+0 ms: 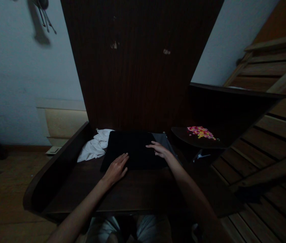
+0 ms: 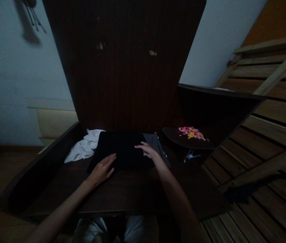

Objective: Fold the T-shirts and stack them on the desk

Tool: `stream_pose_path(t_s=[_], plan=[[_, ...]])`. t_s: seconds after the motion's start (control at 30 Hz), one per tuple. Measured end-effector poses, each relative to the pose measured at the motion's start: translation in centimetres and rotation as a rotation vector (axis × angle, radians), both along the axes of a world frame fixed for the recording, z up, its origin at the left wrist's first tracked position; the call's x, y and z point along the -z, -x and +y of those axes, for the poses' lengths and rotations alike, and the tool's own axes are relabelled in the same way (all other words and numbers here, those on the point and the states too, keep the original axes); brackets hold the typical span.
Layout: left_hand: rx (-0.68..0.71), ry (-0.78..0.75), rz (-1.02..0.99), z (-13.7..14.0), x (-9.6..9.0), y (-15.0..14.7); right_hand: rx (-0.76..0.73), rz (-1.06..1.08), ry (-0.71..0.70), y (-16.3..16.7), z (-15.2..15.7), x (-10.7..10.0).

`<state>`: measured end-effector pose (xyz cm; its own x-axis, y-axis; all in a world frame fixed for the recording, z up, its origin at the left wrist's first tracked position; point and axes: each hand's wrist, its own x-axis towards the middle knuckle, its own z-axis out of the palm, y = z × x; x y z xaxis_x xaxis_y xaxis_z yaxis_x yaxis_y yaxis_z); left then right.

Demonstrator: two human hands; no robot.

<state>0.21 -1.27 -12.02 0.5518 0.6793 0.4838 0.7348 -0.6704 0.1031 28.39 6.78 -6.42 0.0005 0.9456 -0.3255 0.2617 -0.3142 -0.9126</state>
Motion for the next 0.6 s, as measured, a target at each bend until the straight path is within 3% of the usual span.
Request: stream_pose_path(t_s=[0.1,0.3,0.5,0.6], plan=[[-0.107,0.068,0.061,0.3,0.1,-0.9,-0.111,0.067,0.019,-0.6,-1.0,0.0],[-0.104,0.121,0.21,0.0,0.6,-1.1,-0.171,0.125,-0.047,-1.6,-2.2,0.8],[-0.038,0.097,0.146,0.1,0.7,-1.1,-0.269,0.229,-0.1,-1.1,-3.6,1.0],[-0.039,0.1,0.084,0.5,0.7,-1.4,-0.185,0.181,-0.074,-0.8,-3.1,0.6]])
